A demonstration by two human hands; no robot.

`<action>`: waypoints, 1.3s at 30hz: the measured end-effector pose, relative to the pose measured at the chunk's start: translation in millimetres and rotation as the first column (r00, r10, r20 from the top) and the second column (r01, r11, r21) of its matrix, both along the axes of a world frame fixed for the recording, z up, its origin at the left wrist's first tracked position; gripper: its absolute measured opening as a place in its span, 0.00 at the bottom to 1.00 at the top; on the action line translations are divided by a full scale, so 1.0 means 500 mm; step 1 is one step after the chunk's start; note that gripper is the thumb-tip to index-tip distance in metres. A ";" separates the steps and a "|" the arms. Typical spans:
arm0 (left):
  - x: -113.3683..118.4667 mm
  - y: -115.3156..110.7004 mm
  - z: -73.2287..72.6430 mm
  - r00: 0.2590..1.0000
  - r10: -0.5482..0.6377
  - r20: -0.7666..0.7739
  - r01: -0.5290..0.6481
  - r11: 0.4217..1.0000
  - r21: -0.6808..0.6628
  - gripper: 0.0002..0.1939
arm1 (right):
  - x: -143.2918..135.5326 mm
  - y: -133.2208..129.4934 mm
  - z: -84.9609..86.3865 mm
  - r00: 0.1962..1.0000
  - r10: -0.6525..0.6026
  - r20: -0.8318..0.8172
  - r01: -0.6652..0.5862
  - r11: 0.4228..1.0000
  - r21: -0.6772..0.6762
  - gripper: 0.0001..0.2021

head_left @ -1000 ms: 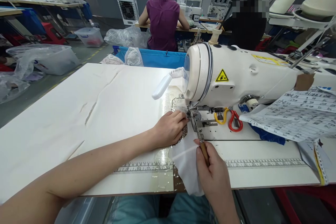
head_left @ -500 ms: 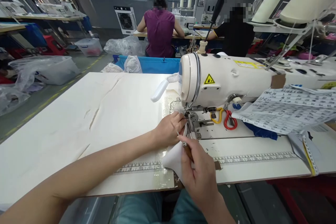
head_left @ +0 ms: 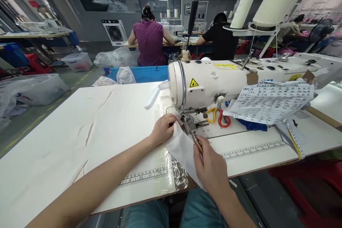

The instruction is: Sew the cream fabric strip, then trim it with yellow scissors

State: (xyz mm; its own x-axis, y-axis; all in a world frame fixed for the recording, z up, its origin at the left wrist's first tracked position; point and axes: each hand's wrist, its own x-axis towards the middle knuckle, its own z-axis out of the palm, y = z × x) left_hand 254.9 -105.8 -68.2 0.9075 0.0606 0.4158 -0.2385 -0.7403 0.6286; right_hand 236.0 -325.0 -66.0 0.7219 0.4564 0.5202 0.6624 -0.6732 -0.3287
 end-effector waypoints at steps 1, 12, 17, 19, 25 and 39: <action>0.001 0.001 -0.001 1.000 -0.004 -0.001 0.004 1.000 -0.019 0.10 | 0.006 0.005 -0.001 1.000 -0.013 -0.004 0.013 1.000 -0.027 0.16; 0.004 -0.001 0.007 1.000 -0.017 -0.026 0.015 0.997 -0.081 0.10 | 0.018 0.036 -0.016 1.000 -0.004 0.019 0.005 0.999 -0.054 0.16; 0.005 -0.001 0.007 0.999 -0.018 -0.028 0.016 0.996 -0.091 0.10 | 0.021 0.039 -0.019 0.998 -0.007 0.055 0.009 1.000 -0.030 0.17; 0.005 -0.002 0.006 0.999 -0.017 -0.029 0.015 0.996 -0.090 0.09 | 0.021 0.040 -0.019 0.999 -0.011 0.053 0.013 0.999 -0.035 0.16; 0.006 -0.001 0.004 1.000 -0.013 -0.018 0.012 0.999 -0.049 0.09 | 0.022 0.041 -0.015 1.000 0.003 -0.005 -0.004 0.998 -0.064 0.16; 0.019 -0.003 -0.009 0.989 -0.068 0.132 0.036 0.972 0.234 0.05 | 0.021 0.047 -0.012 1.000 -0.017 -0.023 0.014 0.991 -0.135 0.15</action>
State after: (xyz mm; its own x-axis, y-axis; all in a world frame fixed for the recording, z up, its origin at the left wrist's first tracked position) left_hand 264.3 -107.3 -72.7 0.8397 -0.0975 0.5342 -0.3531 -0.8454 0.4007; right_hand 246.4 -301.4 -72.0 0.7411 0.5097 0.4370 0.6444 -0.7226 -0.2500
